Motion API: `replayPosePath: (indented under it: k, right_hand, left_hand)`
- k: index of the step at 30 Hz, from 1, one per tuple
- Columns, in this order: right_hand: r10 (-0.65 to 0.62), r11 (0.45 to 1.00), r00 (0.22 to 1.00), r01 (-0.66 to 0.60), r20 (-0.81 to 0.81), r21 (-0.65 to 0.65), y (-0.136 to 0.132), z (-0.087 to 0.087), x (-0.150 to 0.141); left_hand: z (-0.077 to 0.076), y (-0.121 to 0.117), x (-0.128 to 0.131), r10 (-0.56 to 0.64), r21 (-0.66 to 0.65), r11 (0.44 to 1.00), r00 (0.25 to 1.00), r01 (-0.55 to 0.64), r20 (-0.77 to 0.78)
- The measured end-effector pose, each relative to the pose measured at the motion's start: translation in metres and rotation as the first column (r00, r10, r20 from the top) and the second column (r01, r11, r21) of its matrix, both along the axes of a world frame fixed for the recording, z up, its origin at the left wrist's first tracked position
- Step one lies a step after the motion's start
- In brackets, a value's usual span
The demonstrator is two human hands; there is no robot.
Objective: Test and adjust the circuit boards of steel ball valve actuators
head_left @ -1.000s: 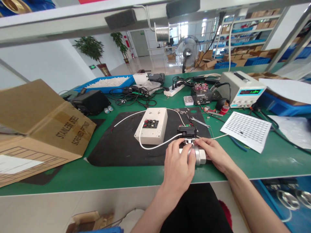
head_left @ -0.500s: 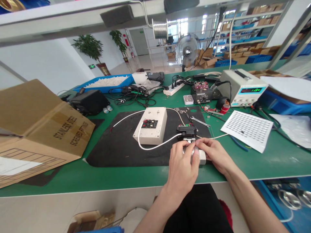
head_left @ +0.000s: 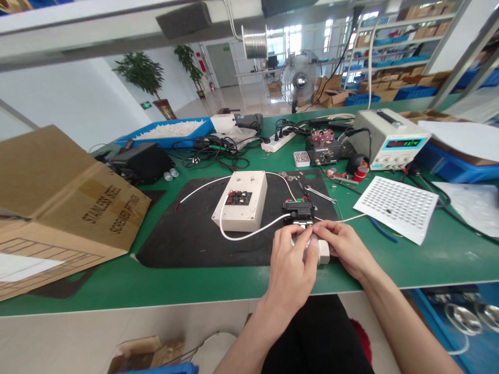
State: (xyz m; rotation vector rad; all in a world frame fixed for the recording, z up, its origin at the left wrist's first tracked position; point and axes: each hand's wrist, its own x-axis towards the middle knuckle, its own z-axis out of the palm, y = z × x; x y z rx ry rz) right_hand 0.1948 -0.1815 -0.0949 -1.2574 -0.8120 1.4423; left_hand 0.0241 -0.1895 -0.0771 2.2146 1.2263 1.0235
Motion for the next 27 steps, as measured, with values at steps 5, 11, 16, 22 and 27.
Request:
replayPosePath:
  k: [5,11,16,22,27]
  right_hand:
    - [-0.013,1.000,1.000,0.013,0.000,0.011,-0.0009,0.0011,0.0019]
    - [-0.066,0.998,0.997,0.066,-0.028,0.013,-0.0004,-0.0006,0.0001]
    - [-0.087,0.996,0.995,0.088,-0.037,0.015,-0.0005,0.0006,-0.0016]
    - [-0.092,0.996,0.995,0.093,-0.025,0.018,-0.0008,0.0000,-0.0014]
    - [-0.079,0.997,0.997,0.079,-0.021,0.019,0.0000,-0.0009,-0.0014]
  left_hand:
    - [0.0014,0.0019,-0.0002,-0.006,-0.023,1.000,1.000,0.006,0.012]
    - [0.0016,0.0013,-0.0004,-0.014,-0.042,0.999,1.000,0.015,0.018]
    - [-0.0013,-0.0001,-0.0013,0.022,-0.022,1.000,0.999,-0.021,0.042]
    - [-0.0016,-0.0017,0.0014,0.035,0.005,0.999,0.999,-0.035,-0.005]
    - [-0.0009,-0.0005,0.0027,0.034,0.005,0.999,0.999,-0.034,-0.001]
